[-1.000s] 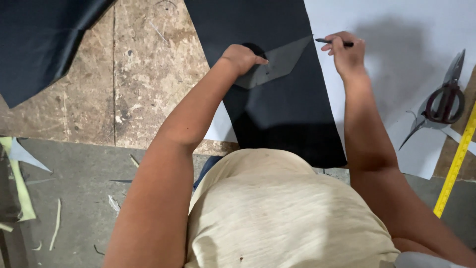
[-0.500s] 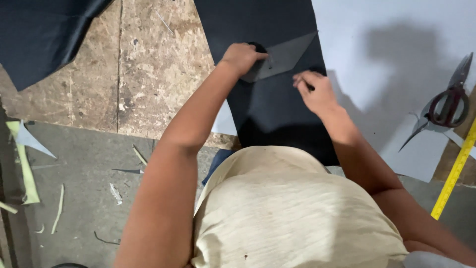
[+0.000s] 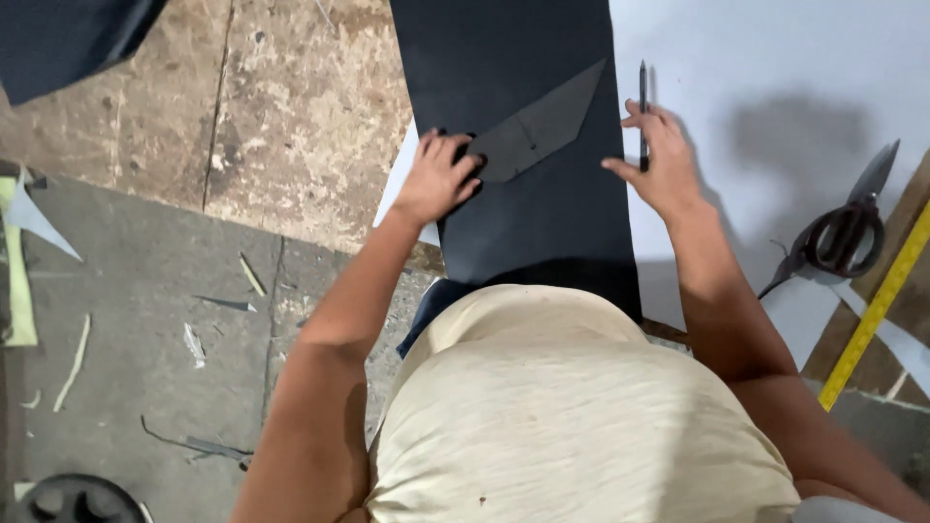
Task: The person cuts a white sheet of material with scissors, then measures and marks a black sheet using a tape measure, ruler, and pen. They repeatedly reposition the ruler to draw straight lines on the black sheet.
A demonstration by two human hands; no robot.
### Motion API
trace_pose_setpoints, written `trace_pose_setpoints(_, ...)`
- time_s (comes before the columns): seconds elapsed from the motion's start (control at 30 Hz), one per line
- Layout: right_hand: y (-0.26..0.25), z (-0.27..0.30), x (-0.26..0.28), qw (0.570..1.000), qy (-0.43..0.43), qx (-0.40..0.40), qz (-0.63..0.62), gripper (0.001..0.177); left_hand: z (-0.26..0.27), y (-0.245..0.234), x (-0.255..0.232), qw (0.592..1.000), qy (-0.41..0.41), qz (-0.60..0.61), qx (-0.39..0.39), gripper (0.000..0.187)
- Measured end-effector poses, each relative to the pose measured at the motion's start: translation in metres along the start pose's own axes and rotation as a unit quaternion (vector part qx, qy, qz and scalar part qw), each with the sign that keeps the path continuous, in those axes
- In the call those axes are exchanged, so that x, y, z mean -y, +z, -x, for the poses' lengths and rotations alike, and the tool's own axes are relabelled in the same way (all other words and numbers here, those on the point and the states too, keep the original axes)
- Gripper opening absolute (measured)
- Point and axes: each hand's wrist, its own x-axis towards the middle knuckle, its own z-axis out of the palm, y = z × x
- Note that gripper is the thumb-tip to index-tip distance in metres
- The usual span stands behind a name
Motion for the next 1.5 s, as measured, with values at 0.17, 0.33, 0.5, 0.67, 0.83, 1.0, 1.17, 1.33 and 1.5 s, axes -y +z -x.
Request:
trace_pose_setpoints(0.17, -0.002, -0.006, 0.0, 0.998, -0.015, 0.064, 0.008, 0.069, 0.027, 0.011, -0.044, 0.984, -0.034, 0.119, -0.132, 0.016)
trace_pose_setpoints(0.33, 0.009, -0.023, -0.015, 0.996, -0.002, 0.085, -0.015, 0.068, 0.036, 0.001, -0.056, 0.958, -0.188, 0.192, -0.104, 0.016)
trace_pose_setpoints(0.5, 0.028, -0.007, -0.041, 0.989, 0.029, 0.144, -0.019, 0.063, 0.053, -0.007, -0.083, 0.96, -0.206, 0.173, -0.081, 0.033)
trace_pose_setpoints(0.67, 0.035, 0.019, -0.065, 0.986, 0.018, 0.141, 0.09, 0.06, 0.064, -0.01, -0.136, 0.991, -0.101, 0.08, 0.03, 0.069)
trace_pose_setpoints(0.83, 0.028, -0.012, -0.055, 0.991, -0.033, 0.09, 0.094, 0.065, 0.051, 0.001, -0.139, 0.996, -0.071, 0.043, 0.045, 0.068)
trace_pose_setpoints(1.0, 0.026, -0.035, -0.039, 0.976, 0.072, 0.206, -0.006, 0.062, 0.031, -0.009, -0.133, 0.995, -0.059, -0.005, 0.079, 0.062)
trace_pose_setpoints(1.17, 0.036, 0.011, -0.057, 0.997, 0.038, 0.051, 0.042, 0.056, 0.03, -0.015, -0.1, 0.986, -0.166, -0.012, 0.01, 0.065)
trace_pose_setpoints(1.33, 0.045, 0.027, -0.037, 0.996, 0.088, 0.001, 0.012, 0.043, 0.046, -0.011, -0.058, 0.983, -0.184, -0.019, 0.02, 0.054)
trace_pose_setpoints(1.5, 0.058, 0.007, -0.027, 0.996, 0.056, -0.036, 0.059, 0.041, 0.037, 0.01, -0.01, 0.983, -0.172, -0.049, -0.048, 0.033)
